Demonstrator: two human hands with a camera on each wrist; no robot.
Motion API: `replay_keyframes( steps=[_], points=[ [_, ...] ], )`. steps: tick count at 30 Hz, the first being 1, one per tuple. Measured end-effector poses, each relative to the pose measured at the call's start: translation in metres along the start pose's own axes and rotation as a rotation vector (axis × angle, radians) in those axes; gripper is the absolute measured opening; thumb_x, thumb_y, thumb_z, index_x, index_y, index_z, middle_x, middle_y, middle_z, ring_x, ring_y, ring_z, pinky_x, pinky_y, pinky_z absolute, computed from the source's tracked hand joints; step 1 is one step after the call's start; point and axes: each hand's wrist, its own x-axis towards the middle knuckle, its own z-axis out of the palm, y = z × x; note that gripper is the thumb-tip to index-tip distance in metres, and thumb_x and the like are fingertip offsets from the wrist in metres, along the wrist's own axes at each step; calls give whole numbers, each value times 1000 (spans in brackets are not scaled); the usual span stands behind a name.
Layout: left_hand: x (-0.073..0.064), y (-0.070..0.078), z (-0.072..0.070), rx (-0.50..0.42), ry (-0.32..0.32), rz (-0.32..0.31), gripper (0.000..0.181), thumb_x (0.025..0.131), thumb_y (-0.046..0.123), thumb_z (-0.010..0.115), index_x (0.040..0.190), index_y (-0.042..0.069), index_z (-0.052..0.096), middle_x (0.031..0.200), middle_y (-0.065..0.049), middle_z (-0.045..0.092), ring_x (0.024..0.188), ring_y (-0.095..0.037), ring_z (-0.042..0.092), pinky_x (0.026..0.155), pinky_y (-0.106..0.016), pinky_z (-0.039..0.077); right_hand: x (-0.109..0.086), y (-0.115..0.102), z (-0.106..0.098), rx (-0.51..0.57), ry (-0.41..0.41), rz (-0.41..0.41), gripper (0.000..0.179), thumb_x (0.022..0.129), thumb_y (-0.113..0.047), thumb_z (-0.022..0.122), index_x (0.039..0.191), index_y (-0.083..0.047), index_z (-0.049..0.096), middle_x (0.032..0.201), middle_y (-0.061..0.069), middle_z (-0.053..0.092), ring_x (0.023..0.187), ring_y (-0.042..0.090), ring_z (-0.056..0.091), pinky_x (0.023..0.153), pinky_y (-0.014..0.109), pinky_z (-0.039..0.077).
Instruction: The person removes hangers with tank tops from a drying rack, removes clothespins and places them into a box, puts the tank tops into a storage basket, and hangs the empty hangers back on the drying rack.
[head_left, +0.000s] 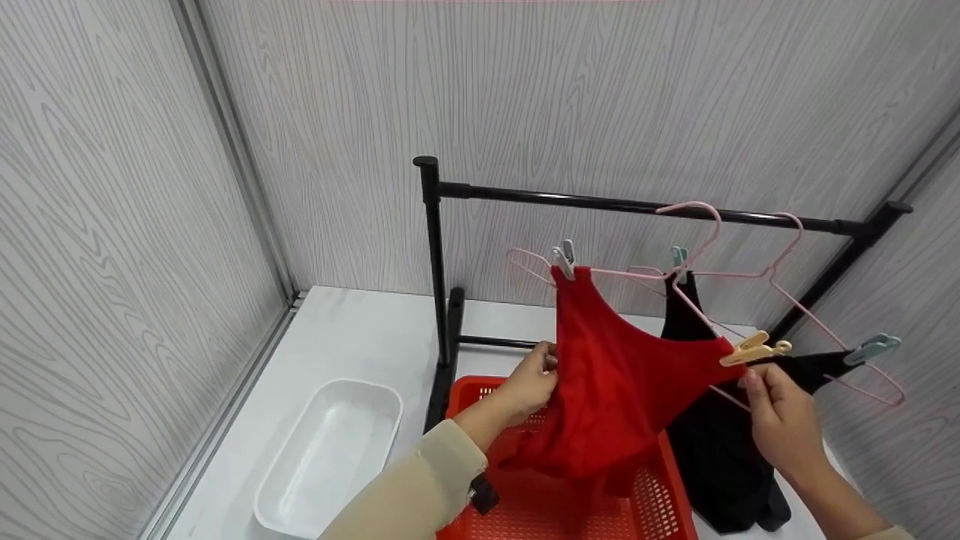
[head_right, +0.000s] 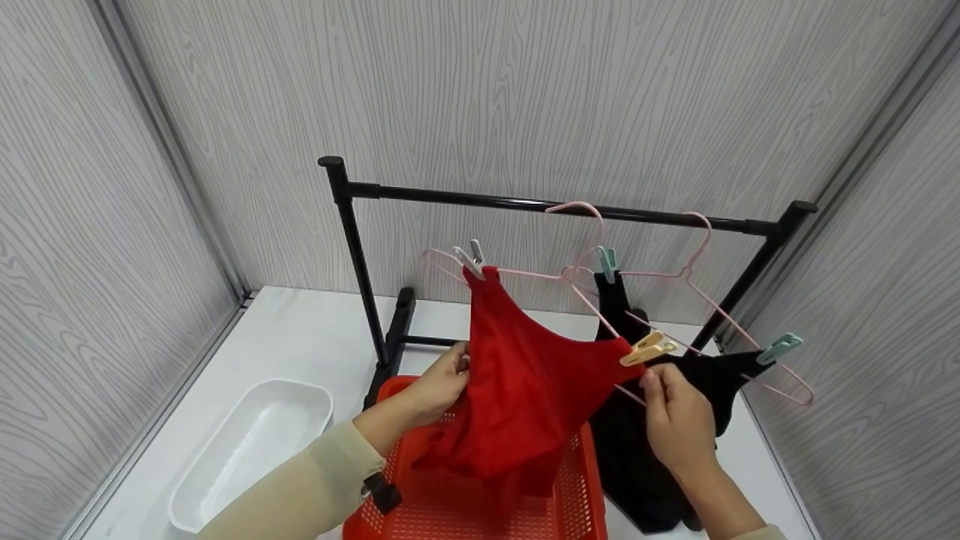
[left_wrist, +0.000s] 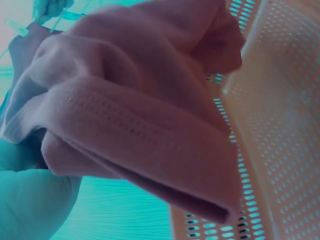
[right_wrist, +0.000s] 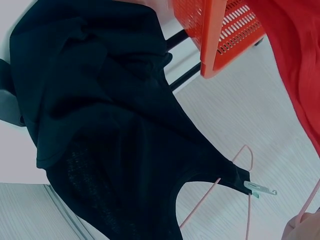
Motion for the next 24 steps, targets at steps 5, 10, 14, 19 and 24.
replay_keyframes(
  steps=[5, 10, 14, 19, 24],
  points=[
    [-2, -16, -2, -1, -25, -73, 31, 91, -8, 50, 120, 2, 55, 95, -7, 59, 83, -16, 59, 72, -30, 51, -3, -1, 3, 7, -11, -32, 15, 96, 4, 59, 83, -2, 63, 72, -1, 60, 63, -3, 46, 63, 15, 37],
    [-9, -30, -4, 71, -30, -115, 34, 85, -13, 52, 113, 3, 63, 89, -4, 61, 79, -14, 57, 70, -29, 51, -4, -5, 7, 18, -34, -67, 16, 96, 6, 58, 83, -3, 64, 75, 2, 63, 66, -3, 48, 67, 12, 38],
    [-13, -36, -5, 187, -43, -157, 27, 80, -16, 56, 97, 2, 68, 83, -1, 61, 77, -14, 55, 70, -29, 49, -4, -10, 8, 4, -59, -81, 18, 96, 6, 57, 83, -4, 63, 73, -1, 61, 62, 1, 46, 62, 15, 38],
    [-15, -36, -7, 306, -55, -182, 23, 77, -15, 55, 81, 5, 65, 76, 2, 57, 73, -12, 52, 68, -28, 47, -4, -12, 8, -6, -72, -83, 18, 97, 5, 57, 83, -5, 62, 71, -4, 57, 59, 3, 42, 58, 18, 36],
    [-18, -29, -13, 431, -99, -161, 24, 84, -11, 50, 86, 6, 66, 76, 1, 54, 74, -13, 50, 69, -29, 44, -3, -10, 6, -10, -59, -69, 19, 96, 6, 57, 82, -5, 63, 73, -1, 61, 61, 2, 45, 62, 17, 37]
  ],
)
